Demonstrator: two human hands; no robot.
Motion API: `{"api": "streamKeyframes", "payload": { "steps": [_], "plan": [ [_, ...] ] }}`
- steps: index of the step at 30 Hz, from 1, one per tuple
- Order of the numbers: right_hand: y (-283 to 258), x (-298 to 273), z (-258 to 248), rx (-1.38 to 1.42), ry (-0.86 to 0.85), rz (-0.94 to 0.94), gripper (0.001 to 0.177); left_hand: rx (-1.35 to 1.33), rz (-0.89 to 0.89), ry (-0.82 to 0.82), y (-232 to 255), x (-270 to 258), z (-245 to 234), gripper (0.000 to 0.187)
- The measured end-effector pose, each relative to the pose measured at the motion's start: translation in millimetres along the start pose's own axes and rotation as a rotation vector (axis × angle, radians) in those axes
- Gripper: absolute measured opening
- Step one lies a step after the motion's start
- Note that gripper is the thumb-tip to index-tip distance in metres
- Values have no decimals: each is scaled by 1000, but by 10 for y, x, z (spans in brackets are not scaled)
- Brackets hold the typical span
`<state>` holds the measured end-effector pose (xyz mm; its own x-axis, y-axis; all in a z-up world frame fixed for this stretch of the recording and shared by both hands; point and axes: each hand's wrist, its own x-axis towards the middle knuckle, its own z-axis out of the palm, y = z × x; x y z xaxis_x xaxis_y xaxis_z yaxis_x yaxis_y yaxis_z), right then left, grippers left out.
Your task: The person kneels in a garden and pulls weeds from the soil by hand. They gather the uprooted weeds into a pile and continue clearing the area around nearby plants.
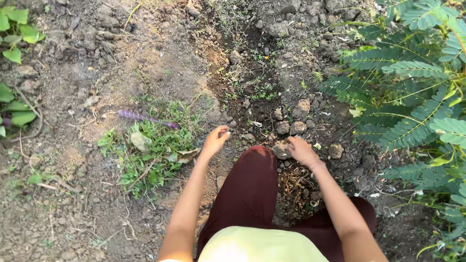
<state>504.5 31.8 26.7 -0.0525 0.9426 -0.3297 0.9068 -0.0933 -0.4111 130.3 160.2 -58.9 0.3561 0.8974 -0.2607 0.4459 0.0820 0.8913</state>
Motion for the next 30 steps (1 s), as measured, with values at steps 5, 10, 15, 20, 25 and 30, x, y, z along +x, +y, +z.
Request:
{"api": "streamKeyframes", "payload": {
  "steps": [5,10,15,20,25,30],
  "plan": [
    [-304,452,-586,-245,-247,25,26,110,109,201,-143,254,-332,69],
    [-373,629,-1277,-418,-326,18,31,26,-32,110,67,512,-514,52],
    [-80,619,-1421,-437,-291,7,29,-46,97,151,257,538,-174,42],
    [435,889,-923,-420,-283,91,27,-153,44,144,443,509,12,41],
    [938,1475,-295,-498,-217,134,29,-225,82,152,488,521,-155,39],
    [1297,2261,-179,-580,45,198,41,-217,39,181,609,693,-233,35]
  ]
}}
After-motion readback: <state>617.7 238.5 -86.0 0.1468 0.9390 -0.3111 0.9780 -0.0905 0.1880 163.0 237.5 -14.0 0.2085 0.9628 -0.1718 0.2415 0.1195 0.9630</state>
